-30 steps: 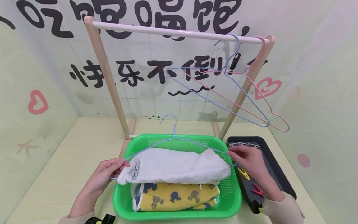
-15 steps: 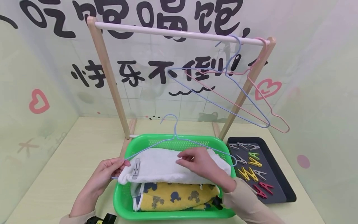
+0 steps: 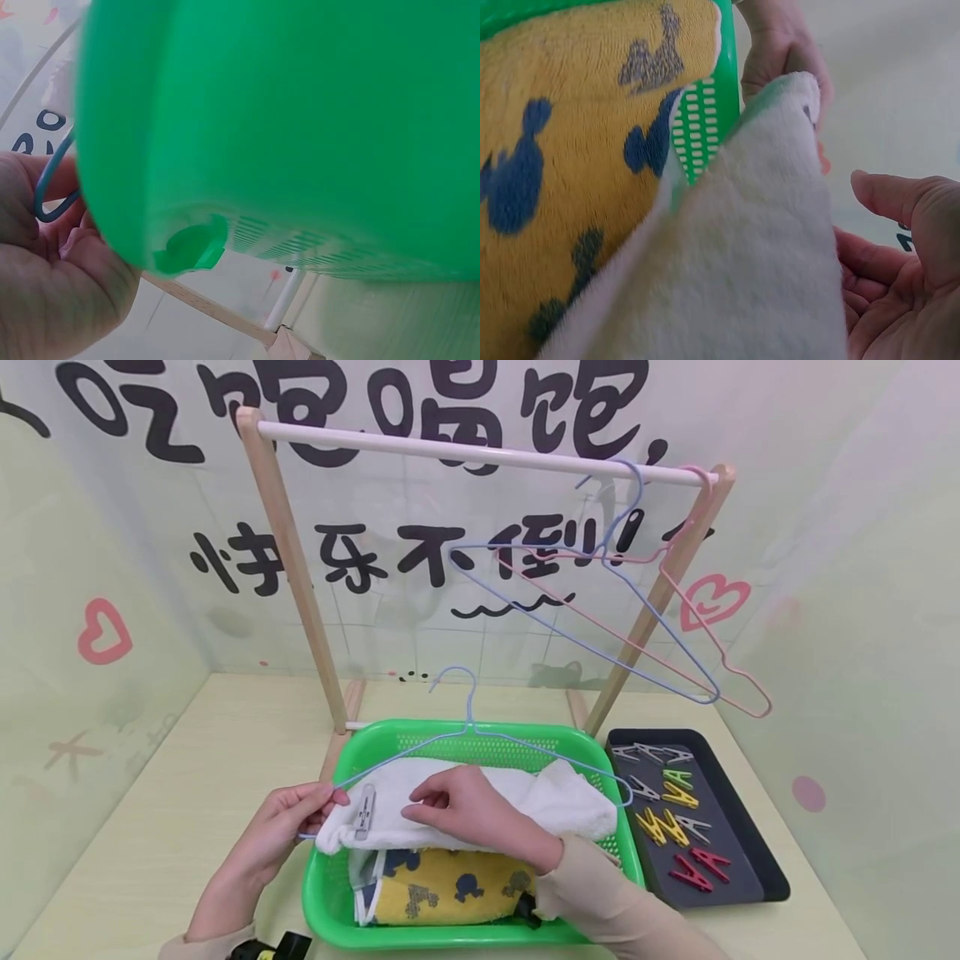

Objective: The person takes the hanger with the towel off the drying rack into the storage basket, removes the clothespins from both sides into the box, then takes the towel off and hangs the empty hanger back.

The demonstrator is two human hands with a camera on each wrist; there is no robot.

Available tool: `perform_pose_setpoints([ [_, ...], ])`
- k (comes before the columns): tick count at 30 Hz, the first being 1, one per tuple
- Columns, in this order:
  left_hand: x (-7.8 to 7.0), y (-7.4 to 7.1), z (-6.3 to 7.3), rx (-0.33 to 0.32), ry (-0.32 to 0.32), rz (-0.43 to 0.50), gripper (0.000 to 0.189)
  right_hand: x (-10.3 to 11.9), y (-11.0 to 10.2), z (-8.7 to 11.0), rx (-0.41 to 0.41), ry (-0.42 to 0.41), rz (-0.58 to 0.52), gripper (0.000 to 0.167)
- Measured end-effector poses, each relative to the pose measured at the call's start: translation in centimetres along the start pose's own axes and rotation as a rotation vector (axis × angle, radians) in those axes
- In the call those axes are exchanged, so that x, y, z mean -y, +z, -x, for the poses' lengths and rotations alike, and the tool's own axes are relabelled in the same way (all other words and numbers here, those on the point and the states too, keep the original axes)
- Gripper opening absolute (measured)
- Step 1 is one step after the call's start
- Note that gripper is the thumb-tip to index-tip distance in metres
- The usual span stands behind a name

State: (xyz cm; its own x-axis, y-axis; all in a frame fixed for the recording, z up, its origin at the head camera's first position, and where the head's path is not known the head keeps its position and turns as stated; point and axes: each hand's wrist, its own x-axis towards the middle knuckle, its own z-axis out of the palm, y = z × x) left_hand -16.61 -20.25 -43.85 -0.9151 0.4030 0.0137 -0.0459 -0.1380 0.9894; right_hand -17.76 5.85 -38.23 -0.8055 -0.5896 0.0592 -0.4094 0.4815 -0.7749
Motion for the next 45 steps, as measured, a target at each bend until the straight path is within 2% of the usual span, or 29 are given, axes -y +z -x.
perform_pose_setpoints([
  [6, 0.1, -0.1, 0.1, 0.006, 0.002, 0.004, 0.039, 0.3, 1.9, -1.2, -0.019, -0.011, 0.014, 0.021],
  [16, -0.2, 0.1, 0.1, 0.011, -0.002, -0.017, 0.037, 0.7, 3.5, -2.7, -0.044, 0.046, -0.049, 0.023],
  [29, 0.1, -0.1, 0.1, 0.016, -0.008, -0.021, 0.038, 0.9, 3.8, -3.7, -0.032, 0.186, -0.227, 0.026],
  [38, 0.2, -0.1, 0.0, 0.022, 0.001, -0.017, 0.038, 1.0, 3.9, -3.8, -0.068, 0.257, -0.381, 0.017],
  [42, 0.2, -0.2, 0.0, 0.015, 0.0, -0.017, 0.039, 1.2, 4.2, -3.6, -0.105, 0.254, -0.49, 0.014],
  [45, 0.3, -0.3, 0.1, 0.014, 0.004, -0.013, 0.039, 1.2, 4.3, -3.3, -0.154, 0.202, -0.528, 0.013],
])
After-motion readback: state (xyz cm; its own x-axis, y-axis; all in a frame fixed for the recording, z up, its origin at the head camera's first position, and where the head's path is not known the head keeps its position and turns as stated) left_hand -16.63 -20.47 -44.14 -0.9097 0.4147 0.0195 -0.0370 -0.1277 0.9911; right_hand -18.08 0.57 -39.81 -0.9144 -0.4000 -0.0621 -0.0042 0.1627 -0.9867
